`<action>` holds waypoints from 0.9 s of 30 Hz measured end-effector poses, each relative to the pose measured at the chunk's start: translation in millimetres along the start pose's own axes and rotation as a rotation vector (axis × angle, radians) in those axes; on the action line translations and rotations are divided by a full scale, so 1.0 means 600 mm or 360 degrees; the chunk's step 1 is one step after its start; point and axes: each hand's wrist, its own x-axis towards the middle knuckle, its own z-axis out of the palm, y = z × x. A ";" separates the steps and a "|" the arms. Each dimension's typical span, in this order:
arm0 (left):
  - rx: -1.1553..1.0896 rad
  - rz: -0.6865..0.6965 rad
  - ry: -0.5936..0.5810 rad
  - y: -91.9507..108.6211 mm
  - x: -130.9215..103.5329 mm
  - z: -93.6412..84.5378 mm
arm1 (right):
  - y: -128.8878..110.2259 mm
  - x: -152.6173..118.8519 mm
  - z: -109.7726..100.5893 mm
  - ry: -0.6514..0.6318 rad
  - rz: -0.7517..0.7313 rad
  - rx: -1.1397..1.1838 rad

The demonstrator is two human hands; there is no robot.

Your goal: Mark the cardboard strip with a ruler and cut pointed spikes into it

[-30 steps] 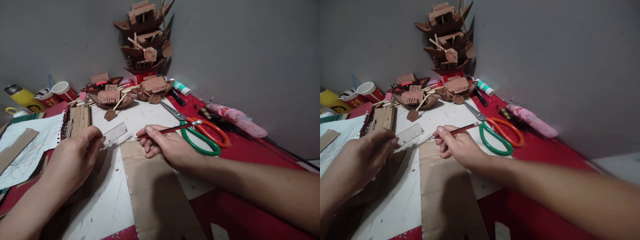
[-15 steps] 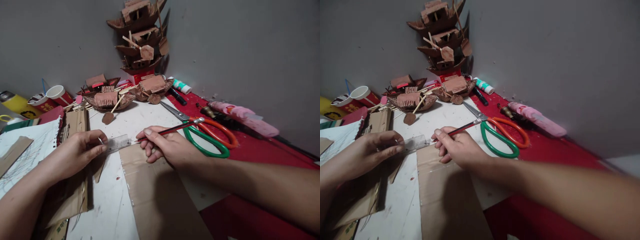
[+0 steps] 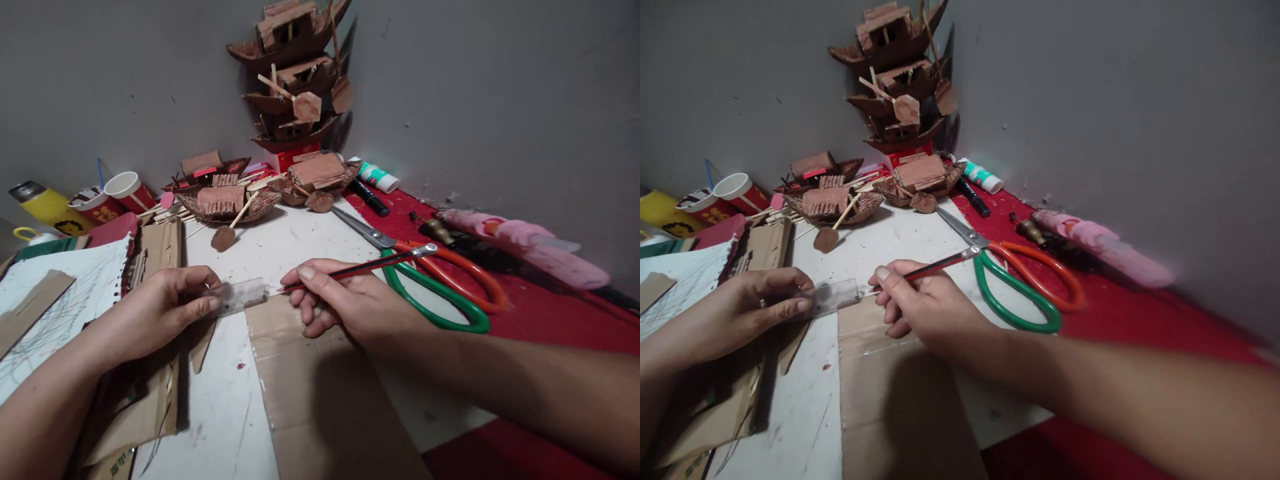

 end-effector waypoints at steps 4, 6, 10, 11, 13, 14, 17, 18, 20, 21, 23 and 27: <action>-0.0023 -0.0003 0.0002 -0.004 -0.001 0.001 | 0.005 0.001 -0.001 -0.0014 -0.0038 -0.0006; -0.0038 0.0016 -0.0005 -0.005 -0.002 0.002 | 0.009 0.002 -0.002 -0.0022 -0.0052 -0.0010; -0.0050 0.0029 0.0018 -0.007 -0.003 0.004 | 0.013 0.002 -0.003 -0.0027 -0.0072 -0.0009; -0.0047 0.0028 0.0023 -0.007 -0.003 0.004 | 0.013 0.002 -0.003 -0.0033 -0.0087 -0.0010; -0.0035 0.0024 0.0034 -0.008 -0.003 0.006 | 0.014 0.002 -0.003 -0.0045 -0.0114 -0.0012; -0.0028 0.0020 0.0040 -0.008 -0.003 0.007 | 0.014 0.002 -0.003 -0.0047 -0.0120 -0.0014; -0.0036 0.0005 0.0048 -0.008 -0.002 0.008 | 0.013 0.003 -0.003 -0.0037 -0.0114 -0.0012; -0.0041 0.0004 0.0052 -0.008 -0.002 0.008 | 0.012 0.003 -0.002 -0.0032 -0.0112 -0.0010; -0.0036 0.0015 0.0072 -0.006 -0.003 0.009 | 0.011 0.003 -0.001 -0.0029 -0.0100 -0.0010; -0.0030 0.0022 0.0085 -0.005 -0.003 0.009 | 0.011 0.003 -0.001 -0.0031 -0.0095 -0.0011; -0.0021 0.0034 0.0106 -0.003 -0.003 0.010 | 0.010 0.003 0.000 -0.0028 -0.0081 -0.0011; -0.0009 0.0056 0.0123 0.000 -0.002 0.011 | 0.009 0.003 -0.001 -0.0026 -0.0060 -0.0013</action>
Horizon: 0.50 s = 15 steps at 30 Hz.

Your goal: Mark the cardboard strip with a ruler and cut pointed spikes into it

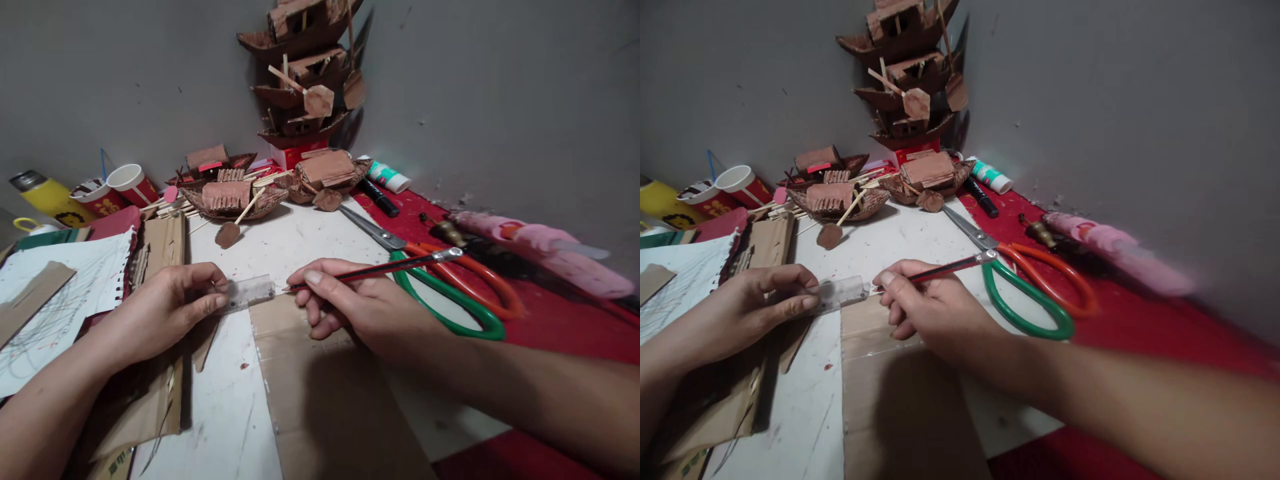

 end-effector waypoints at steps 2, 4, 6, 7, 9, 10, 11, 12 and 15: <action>0.0013 0.0009 0.0002 -0.002 0.001 0.001 | 0.000 0.001 0.000 -0.0002 -0.0005 -0.0004; 0.0017 0.0014 -0.0001 -0.004 0.001 0.002 | -0.001 0.001 0.000 0.0000 -0.0023 -0.0003; 0.0013 0.0023 -0.0010 -0.007 0.000 0.003 | -0.003 0.001 0.000 -0.0005 -0.0023 -0.0016; 0.0013 0.0026 -0.0012 -0.008 0.000 0.004 | -0.003 0.000 0.000 -0.0010 -0.0022 -0.0024; 0.0022 0.0026 -0.0019 -0.009 0.000 0.004 | -0.003 -0.001 0.002 -0.0010 -0.0031 -0.0032; 0.0029 0.0029 -0.0021 -0.010 0.000 0.004 | -0.003 -0.002 0.002 -0.0012 -0.0047 -0.0029; 0.0035 0.0031 -0.0025 -0.009 0.000 0.004 | -0.002 -0.002 0.003 -0.0019 -0.0071 -0.0024; 0.0042 0.0032 -0.0028 -0.009 0.001 0.004 | -0.001 -0.003 0.004 -0.0026 -0.0091 -0.0024; 0.0062 0.0019 -0.0028 -0.007 0.003 0.003 | 0.006 -0.001 0.007 -0.0059 -0.0109 -0.0062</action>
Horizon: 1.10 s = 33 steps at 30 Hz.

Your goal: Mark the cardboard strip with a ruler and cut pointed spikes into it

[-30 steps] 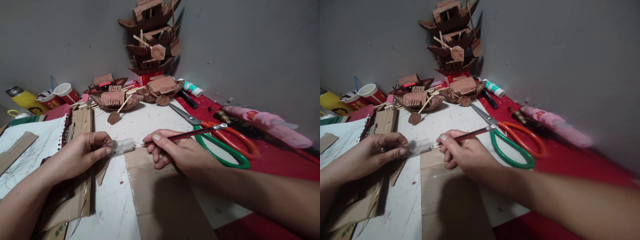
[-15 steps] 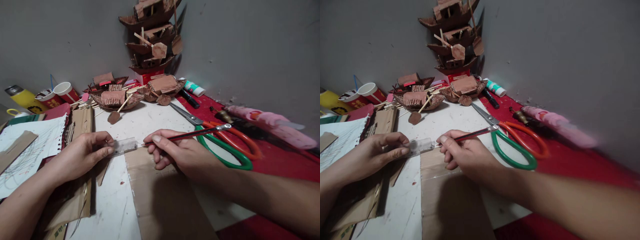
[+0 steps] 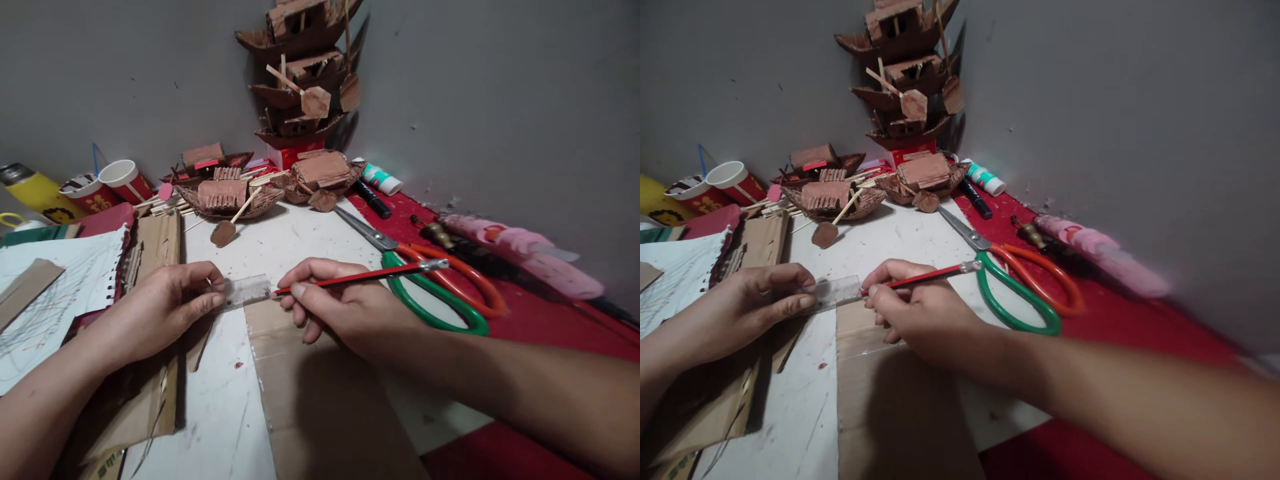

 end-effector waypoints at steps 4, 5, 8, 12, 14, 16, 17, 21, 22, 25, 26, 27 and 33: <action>0.0002 -0.0012 -0.0006 -0.001 0.002 0.001 | 0.009 0.004 0.001 0.0009 0.0024 -0.0074; 0.0003 -0.0012 -0.0004 -0.001 0.002 0.001 | 0.010 0.004 0.001 0.0009 0.0027 -0.0093; 0.0018 -0.0009 -0.0002 -0.003 0.001 0.000 | 0.014 0.005 0.000 -0.0003 0.0013 -0.0172; 0.0016 -0.0008 -0.0014 -0.002 0.001 0.000 | 0.018 0.004 -0.001 -0.0008 -0.0038 -0.0245; -0.0001 -0.0011 -0.0013 -0.001 0.001 0.000 | 0.018 0.003 0.000 -0.0006 -0.0054 -0.0263; -0.0019 -0.0006 -0.0003 -0.002 0.002 0.001 | 0.018 0.002 0.000 -0.0010 -0.0059 -0.0290; -0.0025 -0.0004 -0.0001 -0.002 0.003 0.002 | 0.018 0.001 0.000 -0.0016 -0.0062 -0.0299; -0.0014 -0.0005 -0.0005 -0.003 0.004 0.002 | 0.019 -0.002 -0.001 -0.0045 -0.0070 -0.0311; -0.0010 -0.0007 -0.0007 -0.003 0.004 0.002 | 0.019 -0.002 -0.002 -0.0048 -0.0072 -0.0314; -0.0016 -0.0010 -0.0022 -0.001 0.003 0.002 | 0.019 -0.002 -0.002 -0.0052 -0.0086 -0.0323; -0.0018 -0.0011 -0.0024 -0.001 0.002 0.001 | 0.020 -0.002 -0.002 -0.0053 -0.0093 -0.0324; -0.0019 -0.0012 -0.0025 -0.001 0.001 0.001 | 0.020 -0.002 -0.002 -0.0055 -0.0105 -0.0325; 0.0018 0.0000 -0.0002 -0.004 0.000 -0.001 | 0.020 0.002 -0.003 -0.0056 -0.0110 -0.0324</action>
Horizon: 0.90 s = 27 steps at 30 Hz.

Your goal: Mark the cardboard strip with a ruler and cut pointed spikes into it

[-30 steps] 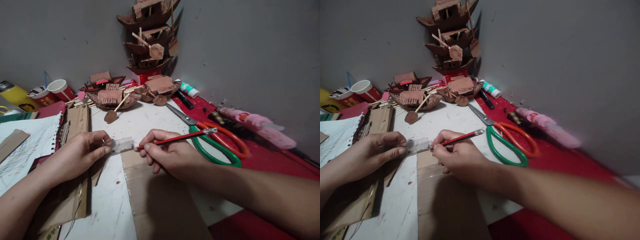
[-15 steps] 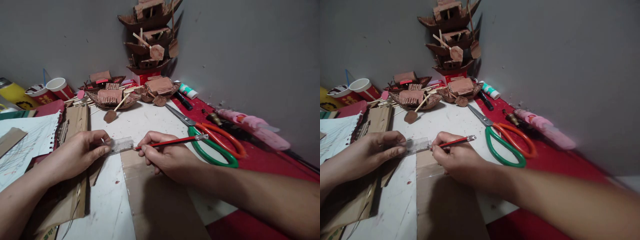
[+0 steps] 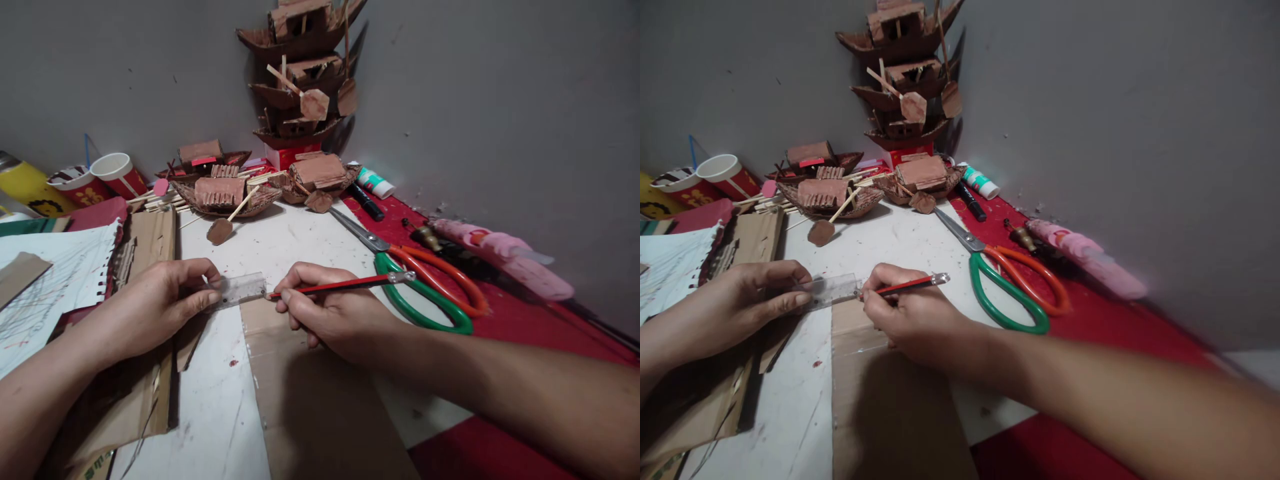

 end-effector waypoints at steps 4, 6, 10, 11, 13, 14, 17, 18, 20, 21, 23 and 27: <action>-0.0015 0.0009 0.0003 0.000 0.002 0.000 | 0.000 0.002 0.000 0.0006 0.0028 0.0026; -0.0018 0.0010 0.0002 0.000 0.003 0.001 | -0.001 0.002 0.001 0.0019 0.0036 0.0023; -0.0009 -0.0011 0.0018 0.000 0.002 0.002 | -0.004 0.001 0.001 0.0015 0.0059 0.0045; -0.0010 -0.0016 0.0021 0.000 0.002 0.003 | -0.005 0.001 0.001 0.0008 0.0069 0.0051; -0.0012 -0.0018 0.0011 0.000 0.002 0.003 | -0.006 0.002 0.000 -0.0004 0.0091 0.0066; -0.0010 -0.0017 0.0008 0.000 0.002 0.003 | -0.006 0.002 0.000 -0.0004 0.0099 0.0077; -0.0005 -0.0009 0.0008 0.000 0.004 0.003 | -0.004 0.003 0.001 0.0022 0.0099 0.0099; -0.0005 -0.0007 0.0008 0.000 0.004 0.003 | -0.004 0.004 0.001 0.0027 0.0097 0.0097; -0.0001 -0.0003 0.0009 -0.001 0.004 0.004 | -0.003 0.004 0.001 0.0018 0.0099 0.0079; 0.0000 -0.0003 0.0008 -0.001 0.004 0.004 | -0.003 0.004 0.001 0.0005 0.0101 0.0070; 0.0000 -0.0007 0.0009 -0.001 0.004 0.004 | -0.002 0.004 0.000 -0.0009 0.0100 0.0066; -0.0001 -0.0011 0.0009 0.001 0.004 0.004 | -0.001 0.003 -0.001 -0.0007 0.0071 0.0068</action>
